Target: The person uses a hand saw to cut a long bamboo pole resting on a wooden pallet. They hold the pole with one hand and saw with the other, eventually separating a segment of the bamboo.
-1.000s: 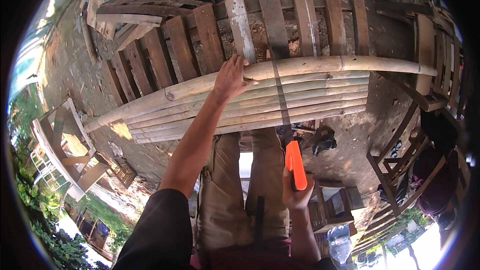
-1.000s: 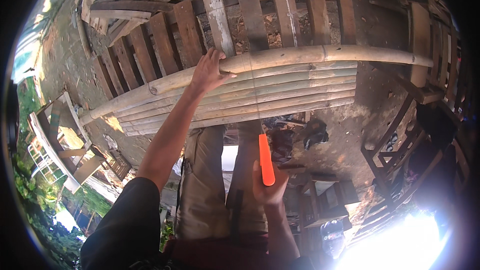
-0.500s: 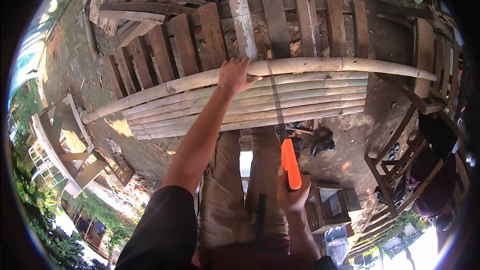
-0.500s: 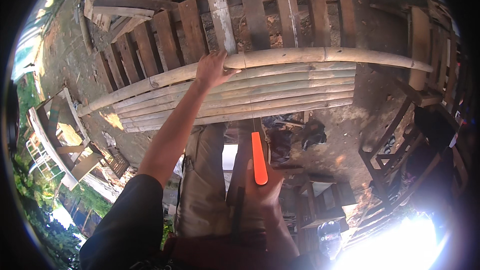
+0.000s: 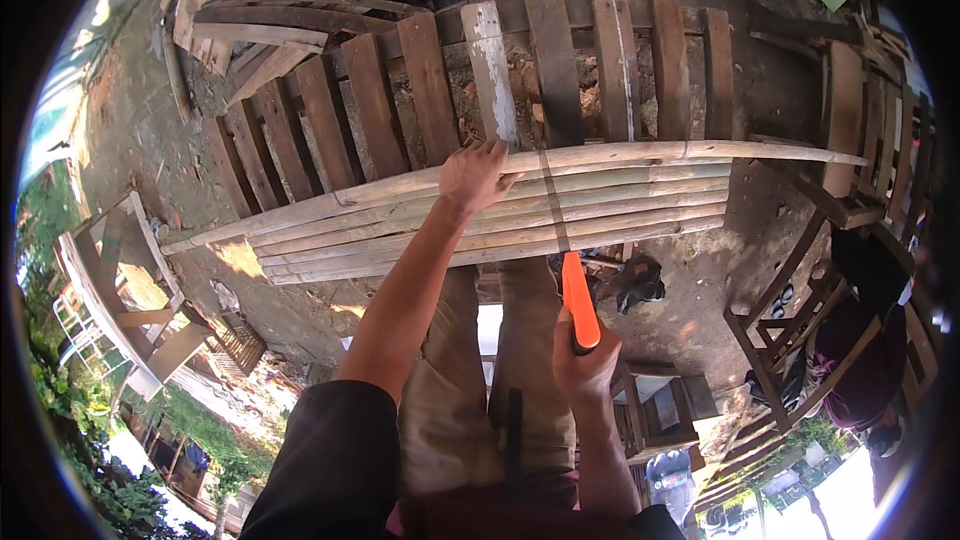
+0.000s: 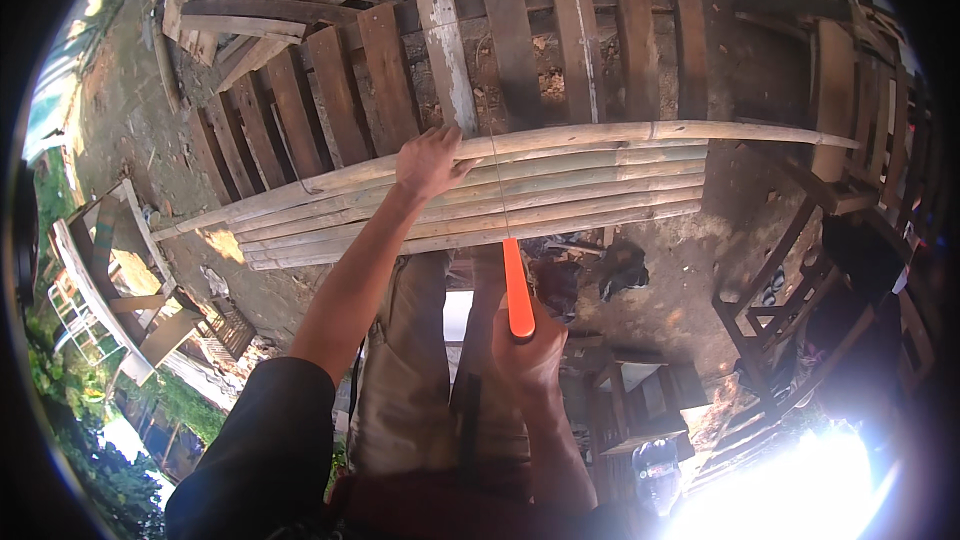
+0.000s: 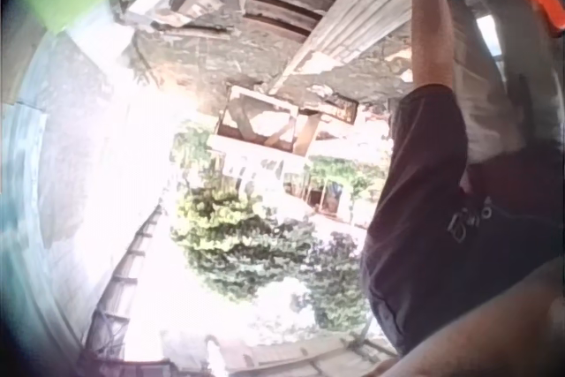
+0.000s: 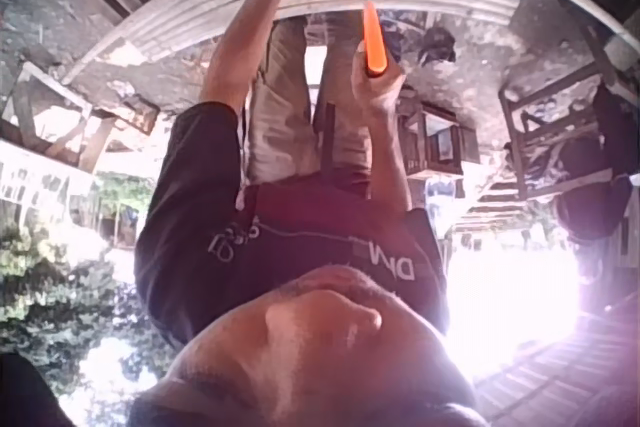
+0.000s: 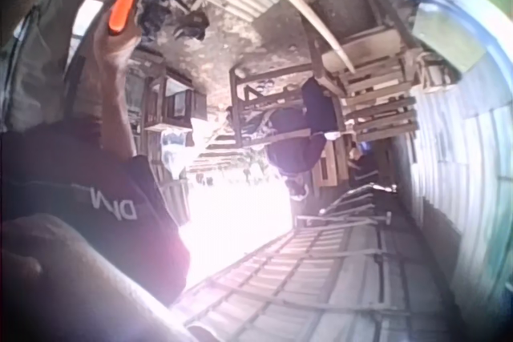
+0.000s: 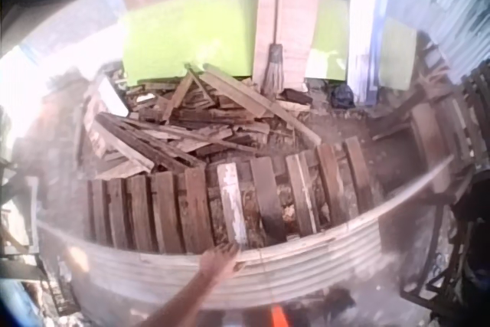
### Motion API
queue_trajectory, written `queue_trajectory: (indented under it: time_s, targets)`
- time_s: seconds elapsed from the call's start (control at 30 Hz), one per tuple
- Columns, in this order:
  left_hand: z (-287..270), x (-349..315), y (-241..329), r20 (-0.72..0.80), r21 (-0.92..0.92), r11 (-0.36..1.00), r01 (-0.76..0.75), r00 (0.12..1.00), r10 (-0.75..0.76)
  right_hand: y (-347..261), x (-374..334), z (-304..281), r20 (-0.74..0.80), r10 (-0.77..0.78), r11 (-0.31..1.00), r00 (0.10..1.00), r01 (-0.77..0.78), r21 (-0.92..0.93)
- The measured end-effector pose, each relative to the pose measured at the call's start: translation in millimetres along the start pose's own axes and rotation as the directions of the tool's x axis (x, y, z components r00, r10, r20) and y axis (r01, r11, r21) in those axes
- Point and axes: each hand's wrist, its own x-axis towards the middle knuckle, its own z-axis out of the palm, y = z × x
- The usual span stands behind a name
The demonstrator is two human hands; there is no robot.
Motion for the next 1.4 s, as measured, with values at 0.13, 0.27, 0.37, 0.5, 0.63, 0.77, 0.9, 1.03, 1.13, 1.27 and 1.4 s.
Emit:
queue_trajectory:
  time_s: [0.13,0.27,0.37,0.5,0.63,0.77,0.9,1.03,1.13,1.27,1.4]
  targets:
    - [-2.7,9.1,0.4,-0.048,-0.008,1.0,-0.023,0.999,0.023,-6.5,23.2,13.7,0.027,-0.026,1.0,0.999,0.026,-0.005]
    - [-1.6,8.0,-2.3,-0.048,-0.022,1.0,-0.017,0.999,0.016,27.5,53.6,55.7,0.058,-0.034,0.998,0.998,0.037,-0.05]
    - [-2.4,10.4,-7.5,-0.006,-0.03,0.999,-0.024,1.0,0.023,33.5,57.7,59.9,0.015,-0.071,0.997,0.997,0.072,-0.029]
    - [-14.1,14.4,-3.5,0.12,-0.025,0.999,0.028,0.992,-0.025,28.5,62.0,48.0,0.008,-0.037,0.998,0.999,0.037,-0.043]
    - [-24.5,19.1,-1.6,0.129,-0.065,0.996,0.053,0.991,-0.045,38.1,64.0,58.2,0.016,-0.049,0.998,0.999,0.048,0.032]
    - [-29.0,21.6,-0.1,0.167,-0.082,0.992,0.093,0.983,-0.078,36.5,58.2,74.2,0.045,-0.038,0.997,0.998,0.035,0.075]
    - [-6.3,12.5,-9.9,-0.107,-0.067,0.997,-0.038,0.994,0.03,11.7,71.3,58.5,0.07,0.05,0.999,0.996,-0.05,-0.004]
    - [16.8,-4.8,-0.1,-0.294,0.024,0.998,-0.064,0.953,0.068,-39.1,91.3,30.2,0.112,0.24,0.969,0.964,-0.232,-0.085]
    - [12.7,1.5,-5.8,-0.246,-0.001,0.995,-0.097,0.965,0.093,-22.3,77.6,34.3,0.057,0.124,0.986,0.991,-0.116,-0.118]
    - [13.2,-4.1,-3.3,-0.215,-0.017,0.994,-0.11,0.971,0.104,-5.6,61.5,39.7,0.012,0.049,0.995,0.999,-0.048,-0.093]
    - [5.6,4.1,-7.5,-0.088,-0.023,0.998,-0.057,0.995,0.055,1.9,60.1,43.2,0.008,0.051,0.993,0.999,-0.05,-0.109]
